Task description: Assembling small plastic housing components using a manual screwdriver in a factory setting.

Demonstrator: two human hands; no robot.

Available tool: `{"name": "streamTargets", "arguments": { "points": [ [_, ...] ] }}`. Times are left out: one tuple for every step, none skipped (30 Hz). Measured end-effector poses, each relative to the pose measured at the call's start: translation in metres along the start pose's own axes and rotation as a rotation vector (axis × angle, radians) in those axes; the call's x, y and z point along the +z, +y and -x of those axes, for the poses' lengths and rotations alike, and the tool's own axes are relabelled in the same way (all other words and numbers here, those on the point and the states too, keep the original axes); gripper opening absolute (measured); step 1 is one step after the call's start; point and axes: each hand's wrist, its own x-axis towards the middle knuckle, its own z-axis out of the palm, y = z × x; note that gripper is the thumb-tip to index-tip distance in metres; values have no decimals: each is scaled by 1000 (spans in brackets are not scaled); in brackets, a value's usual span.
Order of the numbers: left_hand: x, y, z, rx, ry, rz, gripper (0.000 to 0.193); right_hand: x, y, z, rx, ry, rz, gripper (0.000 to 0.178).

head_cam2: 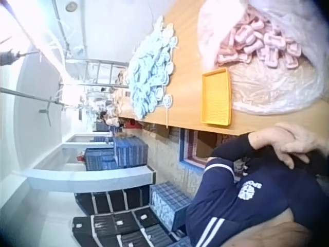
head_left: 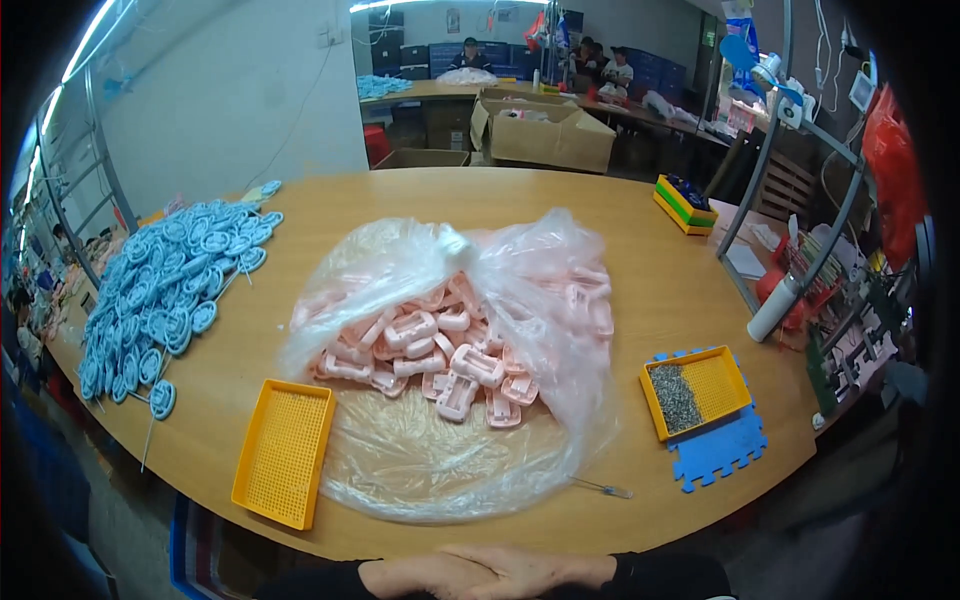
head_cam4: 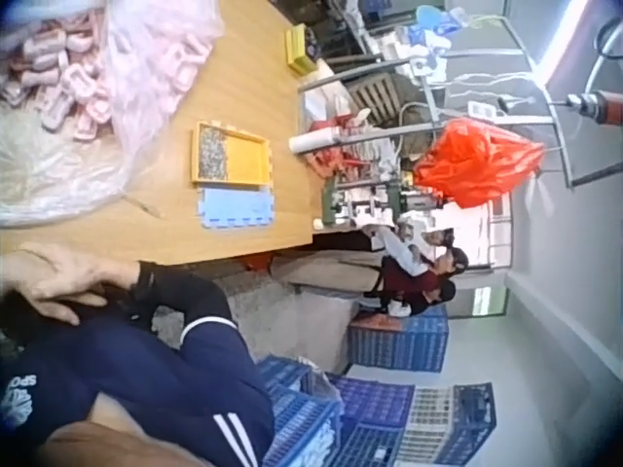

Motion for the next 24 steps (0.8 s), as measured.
{"name": "streamTargets", "arguments": {
  "points": [
    [0,0,0,60,9,-68,36,3,10,2,-13,13,1,54],
    [0,-2,0,118,17,-130,37,3,16,2,-25,24,-3,52],
    [2,-2,0,176,27,-185,38,1,14,2,-22,24,-8,52],
    [5,-3,0,233,36,-237,39,-5,9,1,20,125,5,43],
    [8,-5,0,289,44,-285,41,-10,5,0,64,225,16,38],
    [18,-6,5,327,61,-324,42,-11,11,-4,40,246,-44,38],
    [25,-10,8,375,70,-357,43,-20,11,-9,55,238,-68,38],
    [31,-13,11,424,80,-393,45,-30,6,-15,194,152,-53,38],
    [29,-16,10,482,90,-451,46,-42,5,-21,321,73,-20,39],
    [26,-18,10,541,100,-513,48,-35,16,-23,298,127,-61,39],
    [23,-18,11,601,110,-579,49,-29,15,-22,294,132,-57,39],
    [17,-16,14,640,139,-666,51,-26,6,-25,249,52,-72,40],
    [12,-20,10,715,147,-729,53,-21,4,-20,235,5,-97,41],
    [6,-23,6,791,156,-794,54,-15,6,-13,72,98,-75,36],
    [3,-19,8,845,172,-856,56,-12,-1,-10,71,94,-74,36],
    [0,-14,13,842,175,-859,56,-10,-7,-7,-32,70,49,40],
    [-3,-6,18,624,-33,-696,60,-11,-10,-6,-134,46,173,45],
    [-5,2,23,411,-240,-530,64,-9,-7,-5,-27,0,131,45],
    [0,-1,22,415,-245,-535,64,-6,0,-5,-27,8,134,45],
    [8,-9,16,451,-154,-400,68,-4,7,-9,39,36,90,44],
    [16,-19,10,486,-65,-265,72,-4,11,-12,106,65,46,42],
    [22,-29,2,353,-43,-279,62,-10,11,-14,122,99,104,39],
    [11,-12,3,298,-15,-224,56,-12,5,-17,121,95,106,39],
    [8,0,7,193,9,-436,54,-15,-2,-20,185,110,175,37]
  ]
}}
